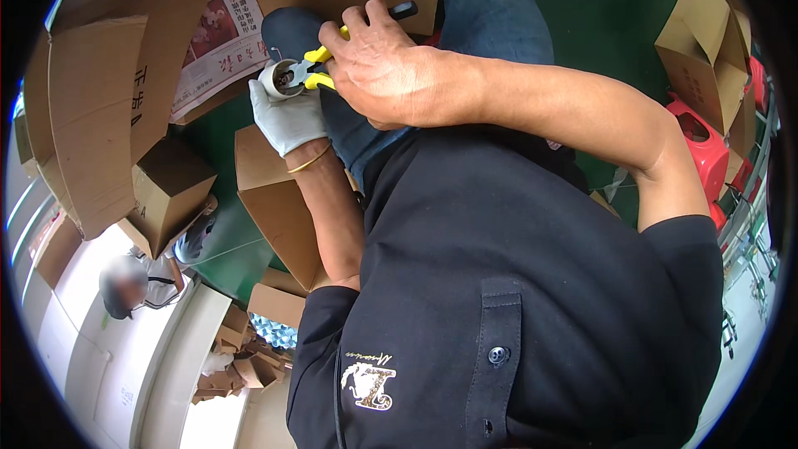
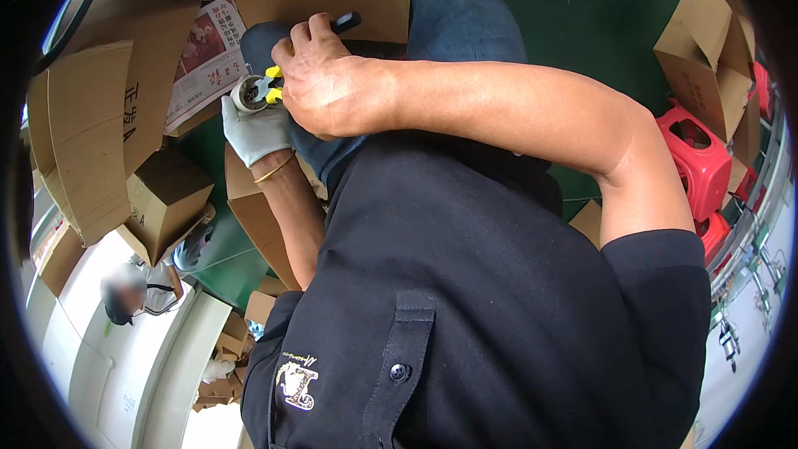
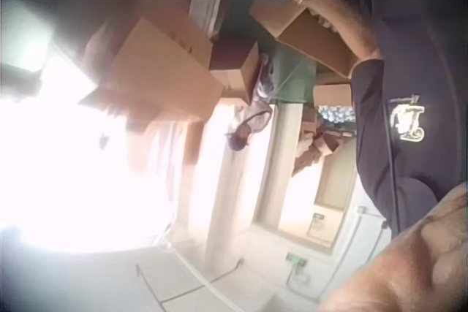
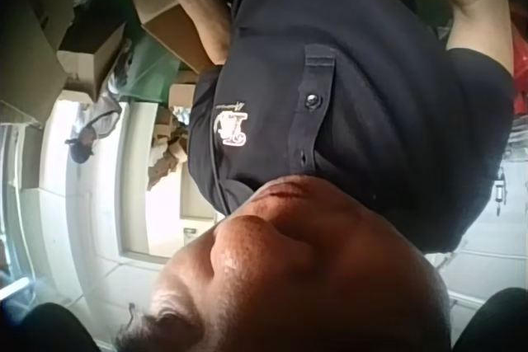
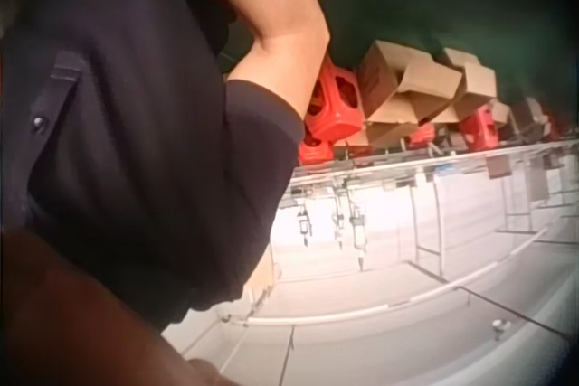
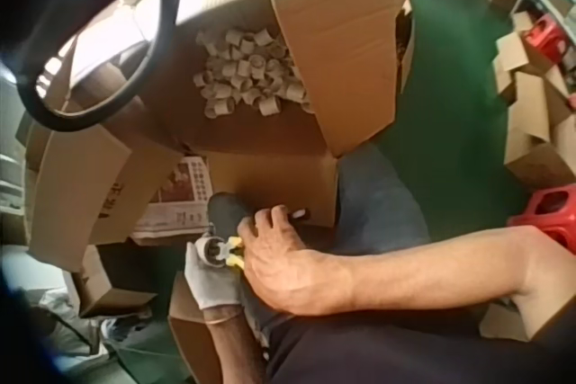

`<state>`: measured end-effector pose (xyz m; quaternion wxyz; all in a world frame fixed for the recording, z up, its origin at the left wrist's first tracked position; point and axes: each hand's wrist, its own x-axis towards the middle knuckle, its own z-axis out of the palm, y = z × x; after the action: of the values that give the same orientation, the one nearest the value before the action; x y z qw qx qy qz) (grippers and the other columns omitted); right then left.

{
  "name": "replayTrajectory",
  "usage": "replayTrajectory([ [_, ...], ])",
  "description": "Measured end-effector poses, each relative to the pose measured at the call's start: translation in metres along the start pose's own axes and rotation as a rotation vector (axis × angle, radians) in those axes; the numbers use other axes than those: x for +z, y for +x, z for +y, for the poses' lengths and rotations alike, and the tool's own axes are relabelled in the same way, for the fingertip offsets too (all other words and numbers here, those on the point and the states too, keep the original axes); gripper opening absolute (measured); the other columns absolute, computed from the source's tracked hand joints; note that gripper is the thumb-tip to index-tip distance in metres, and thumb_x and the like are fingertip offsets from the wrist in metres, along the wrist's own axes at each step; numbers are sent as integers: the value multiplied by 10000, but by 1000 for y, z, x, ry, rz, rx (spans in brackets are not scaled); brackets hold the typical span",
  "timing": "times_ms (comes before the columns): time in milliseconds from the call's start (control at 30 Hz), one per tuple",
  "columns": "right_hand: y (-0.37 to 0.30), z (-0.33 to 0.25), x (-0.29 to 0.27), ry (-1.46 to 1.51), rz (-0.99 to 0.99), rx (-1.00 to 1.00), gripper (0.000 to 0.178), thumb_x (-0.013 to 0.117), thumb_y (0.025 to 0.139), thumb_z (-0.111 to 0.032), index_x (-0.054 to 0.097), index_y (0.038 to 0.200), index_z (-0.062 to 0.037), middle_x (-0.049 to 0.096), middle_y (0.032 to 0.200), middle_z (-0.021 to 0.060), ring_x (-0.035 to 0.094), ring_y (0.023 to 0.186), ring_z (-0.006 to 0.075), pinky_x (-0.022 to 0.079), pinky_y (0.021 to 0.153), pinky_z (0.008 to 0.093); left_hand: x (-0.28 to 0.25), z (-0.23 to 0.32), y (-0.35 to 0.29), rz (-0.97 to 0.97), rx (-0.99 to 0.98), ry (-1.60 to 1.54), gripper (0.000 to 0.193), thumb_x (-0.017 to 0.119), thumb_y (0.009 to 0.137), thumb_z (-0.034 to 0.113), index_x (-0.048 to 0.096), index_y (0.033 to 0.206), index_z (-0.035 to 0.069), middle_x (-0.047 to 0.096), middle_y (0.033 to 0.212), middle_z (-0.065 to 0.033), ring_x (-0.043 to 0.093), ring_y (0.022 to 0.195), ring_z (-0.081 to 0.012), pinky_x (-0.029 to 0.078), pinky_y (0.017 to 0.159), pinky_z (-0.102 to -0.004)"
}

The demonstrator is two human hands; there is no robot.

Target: Manually process small electronic components using pliers at a factory workstation.

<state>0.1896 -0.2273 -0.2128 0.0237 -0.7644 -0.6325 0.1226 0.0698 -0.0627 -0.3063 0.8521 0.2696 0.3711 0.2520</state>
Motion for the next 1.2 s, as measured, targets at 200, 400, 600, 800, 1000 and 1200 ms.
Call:
replayTrajectory([
  [200,-1,0,3,-47,39,-11,316,571,841,-238,760,976,-24,592,1087,206,535,977,334,373,837,526,-1,0,2,45,-5,8,450,395,1025,429,576,1119,27,651,1059,-134,603,998,-284,476,898,-453],
  [400,2,-2,9,-1,111,-30,307,565,840,-243,763,928,-24,590,1080,214,542,954,343,385,804,538,-3,3,3,47,22,42,422,413,1019,425,586,1084,46,663,1015,-127,611,975,-288,480,889,-446],
  [600,3,-7,6,236,103,10,259,660,672,-132,724,882,5,554,1026,173,528,922,338,410,750,461,8,-1,-12,50,133,-75,446,469,983,476,603,961,51,661,943,-123,610,927,-278,484,892,-440],
  [800,6,-30,23,569,-69,69,292,627,664,-105,704,908,37,532,1090,200,523,932,371,408,752,487,-9,13,-7,38,-17,-456,381,633,865,435,563,781,70,610,799,-88,613,796,-255,516,796,-378],
  [1000,9,-46,43,199,183,59,249,675,709,-176,753,904,-44,541,1105,160,485,973,339,362,780,485,-21,18,-1,97,-10,-283,363,646,853,400,553,757,63,595,769,-85,595,724,-238,494,706,-359],
  [1200,6,-34,28,594,-79,109,274,647,644,-95,725,885,7,526,1106,189,517,924,363,396,732,474,-15,13,-2,-45,-14,-421,340,651,829,376,538,778,59,567,787,-93,573,737,-225,492,690,-348],
])
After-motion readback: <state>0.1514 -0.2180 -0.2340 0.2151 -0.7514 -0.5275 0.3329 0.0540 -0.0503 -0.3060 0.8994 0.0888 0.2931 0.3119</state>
